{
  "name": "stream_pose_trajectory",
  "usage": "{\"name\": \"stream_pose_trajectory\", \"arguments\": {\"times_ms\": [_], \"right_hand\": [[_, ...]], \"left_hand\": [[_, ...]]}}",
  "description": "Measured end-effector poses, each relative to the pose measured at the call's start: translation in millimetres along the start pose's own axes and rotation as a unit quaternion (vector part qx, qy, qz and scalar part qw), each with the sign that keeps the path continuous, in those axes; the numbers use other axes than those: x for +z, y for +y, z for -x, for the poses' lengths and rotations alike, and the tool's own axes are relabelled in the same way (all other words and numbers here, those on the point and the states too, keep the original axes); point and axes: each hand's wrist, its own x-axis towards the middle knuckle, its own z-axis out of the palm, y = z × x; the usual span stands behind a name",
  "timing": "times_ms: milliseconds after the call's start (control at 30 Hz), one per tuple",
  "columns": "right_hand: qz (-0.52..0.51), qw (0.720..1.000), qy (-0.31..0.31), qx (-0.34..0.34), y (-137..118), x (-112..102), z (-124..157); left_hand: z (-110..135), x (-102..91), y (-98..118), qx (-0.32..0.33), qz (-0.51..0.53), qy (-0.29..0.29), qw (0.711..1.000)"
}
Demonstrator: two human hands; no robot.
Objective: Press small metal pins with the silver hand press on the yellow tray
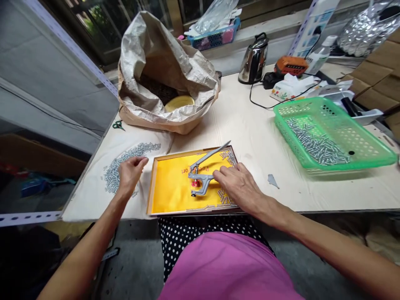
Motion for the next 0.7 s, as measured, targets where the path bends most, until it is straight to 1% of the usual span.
{"name": "stream_pose_trajectory", "arguments": {"times_ms": [33, 67, 100, 167, 233, 333, 500, 700], "right_hand": [[-0.004, 1.000, -0.005, -0.005, -3, 6, -5], [-0.008, 1.000, -0.011, -0.009, -5, 12, -10], [-0.013, 1.000, -0.017, -0.012, -8, 18, -14], [-0.019, 1.000, -0.021, -0.012, -11, 27, -20], [-0.017, 1.000, -0.017, -0.015, -14, 34, -24], [0.000, 1.000, -0.011, -0.024, -19, 39, -25], [-0.001, 1.000, -0.008, -0.024, -23, 40, -26], [-0.018, 0.999, -0.006, -0.033, -23, 45, -30]], "left_hand": [[13, 2.5, 11, -0.019, 0.079, -0.037, 0.996], [26, 6.1, 21, -0.036, 0.142, -0.084, 0.986], [39, 10.6, 29, -0.049, 0.182, -0.125, 0.974], [62, 20.8, 40, -0.081, 0.227, -0.188, 0.952], [78, 30.0, 43, -0.110, 0.238, -0.221, 0.939], [89, 39.2, 40, -0.129, 0.227, -0.236, 0.936], [98, 48.8, 35, -0.138, 0.206, -0.226, 0.942], [102, 52.9, 35, -0.140, 0.202, -0.214, 0.945]]}}
